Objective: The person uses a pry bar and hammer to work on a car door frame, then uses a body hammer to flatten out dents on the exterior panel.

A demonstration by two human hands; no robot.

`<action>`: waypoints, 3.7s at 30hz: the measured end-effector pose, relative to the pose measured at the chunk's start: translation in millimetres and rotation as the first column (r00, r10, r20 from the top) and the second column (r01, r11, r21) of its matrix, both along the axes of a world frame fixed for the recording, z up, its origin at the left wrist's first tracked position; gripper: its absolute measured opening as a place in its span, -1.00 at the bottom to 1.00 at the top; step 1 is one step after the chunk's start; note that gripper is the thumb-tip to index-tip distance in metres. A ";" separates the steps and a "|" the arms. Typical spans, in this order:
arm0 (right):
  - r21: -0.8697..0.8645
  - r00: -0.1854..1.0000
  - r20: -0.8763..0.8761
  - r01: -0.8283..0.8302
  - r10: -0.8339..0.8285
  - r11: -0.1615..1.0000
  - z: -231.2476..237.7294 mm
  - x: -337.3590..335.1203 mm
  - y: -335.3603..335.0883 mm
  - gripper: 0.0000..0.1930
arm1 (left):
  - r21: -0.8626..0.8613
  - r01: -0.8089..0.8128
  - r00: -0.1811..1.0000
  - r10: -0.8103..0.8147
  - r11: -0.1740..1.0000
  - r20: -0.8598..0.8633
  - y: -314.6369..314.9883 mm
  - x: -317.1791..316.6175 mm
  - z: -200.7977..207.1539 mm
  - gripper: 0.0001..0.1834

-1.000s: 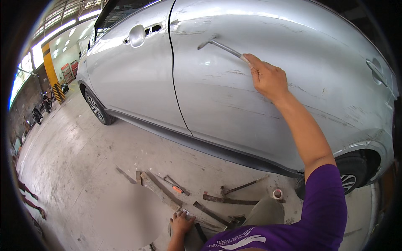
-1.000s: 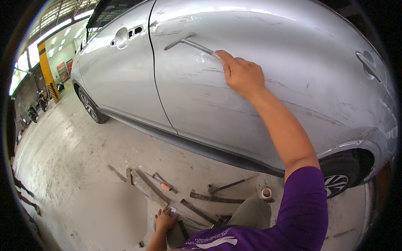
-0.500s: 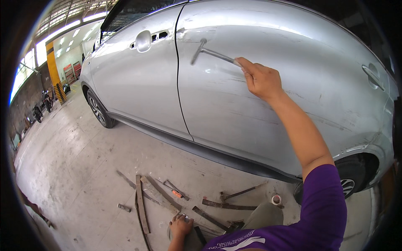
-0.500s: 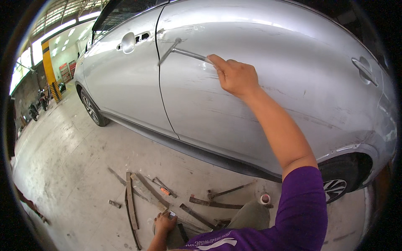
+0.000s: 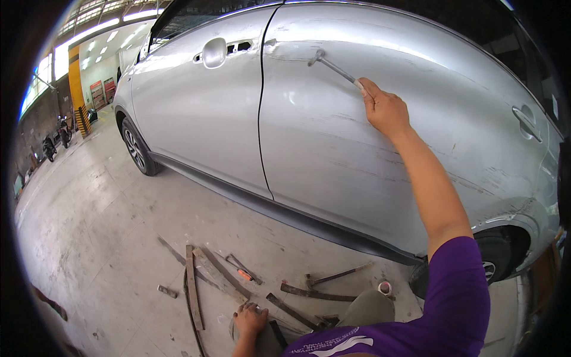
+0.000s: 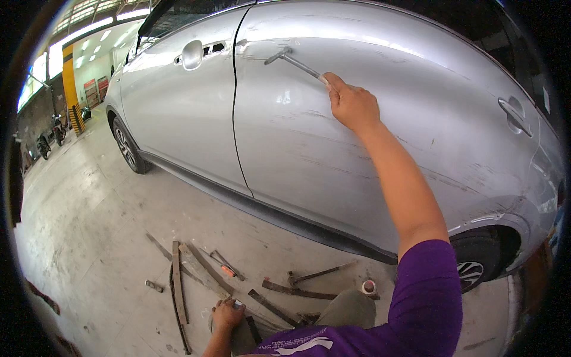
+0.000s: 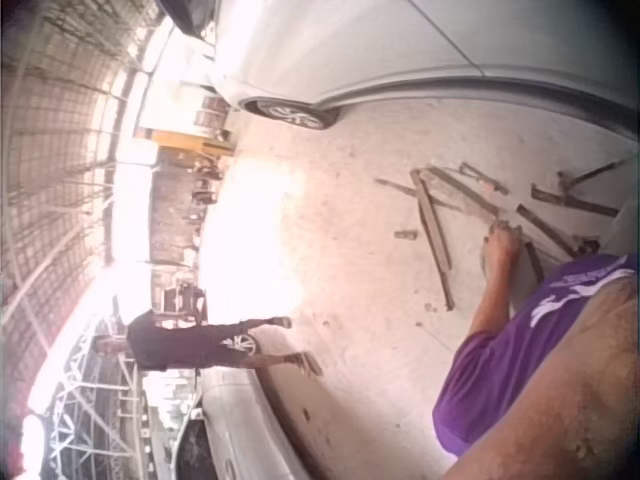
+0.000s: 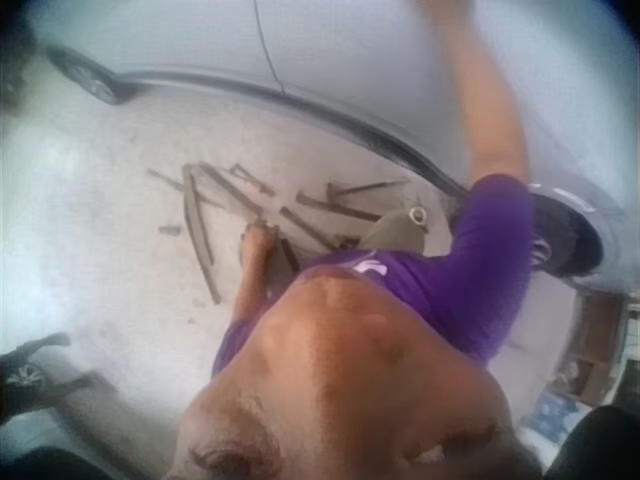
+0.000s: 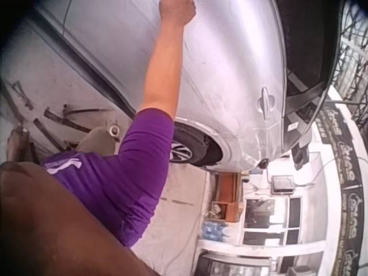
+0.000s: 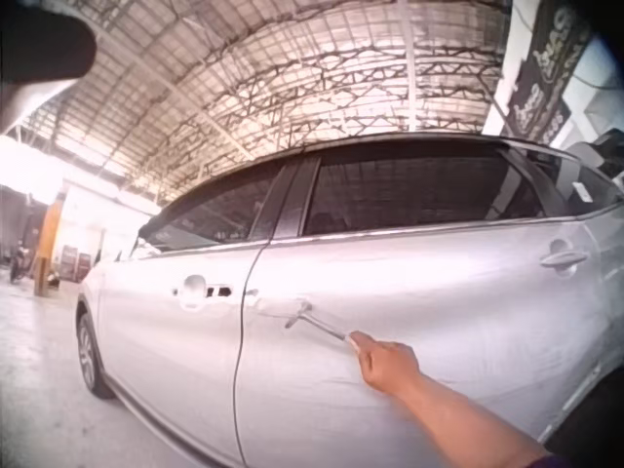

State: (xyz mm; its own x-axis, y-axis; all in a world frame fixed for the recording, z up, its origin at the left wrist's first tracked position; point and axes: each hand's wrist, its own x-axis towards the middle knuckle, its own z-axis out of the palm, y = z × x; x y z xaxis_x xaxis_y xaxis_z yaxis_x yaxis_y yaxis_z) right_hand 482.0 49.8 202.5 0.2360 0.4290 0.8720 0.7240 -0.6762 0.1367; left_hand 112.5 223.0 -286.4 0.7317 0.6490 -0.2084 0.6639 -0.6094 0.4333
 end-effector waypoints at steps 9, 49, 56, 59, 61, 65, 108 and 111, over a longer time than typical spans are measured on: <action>0.002 0.996 -0.082 0.020 -0.020 1.000 18.2 -6.6 13.7 -0.71 | -0.038 -0.017 0.999 0.015 0.999 -0.037 3.8 5.5 -1.0 -0.39; 0.131 0.982 -0.179 0.086 -0.062 0.988 86.4 -43.9 17.9 -0.56 | -0.548 0.304 0.929 -0.370 0.779 -0.011 2.1 107.4 -115.2 -0.27; 0.142 0.988 -0.137 0.090 -0.071 0.986 92.1 -31.9 12.0 -0.56 | -0.561 0.316 0.932 -0.361 0.765 0.033 -0.8 109.6 -108.8 -0.27; 0.110 0.989 -0.127 0.087 -0.073 0.990 86.8 -23.7 15.2 -0.56 | -0.560 0.309 0.933 -0.359 0.769 0.022 1.6 107.0 -106.5 -0.29; 0.150 0.987 -0.155 0.065 -0.042 0.987 90.2 -36.1 21.4 -0.56 | -0.575 0.309 0.933 -0.359 0.758 0.028 -0.5 107.1 -103.0 -0.29; 0.085 0.984 -0.159 0.090 -0.076 0.992 85.7 -24.9 31.6 -0.56 | -0.571 0.300 0.938 -0.345 0.764 0.032 2.4 106.6 -97.3 -0.28; 0.126 0.985 -0.169 0.052 -0.030 0.991 85.7 -18.7 109.5 -0.60 | -0.598 0.284 0.946 -0.321 0.750 0.046 -1.3 111.7 -108.0 -0.25; 0.003 0.990 -0.139 0.017 -0.016 1.000 64.5 -20.4 102.9 -0.63 | -0.591 0.271 0.949 -0.313 0.760 0.032 2.3 111.2 -100.6 -0.26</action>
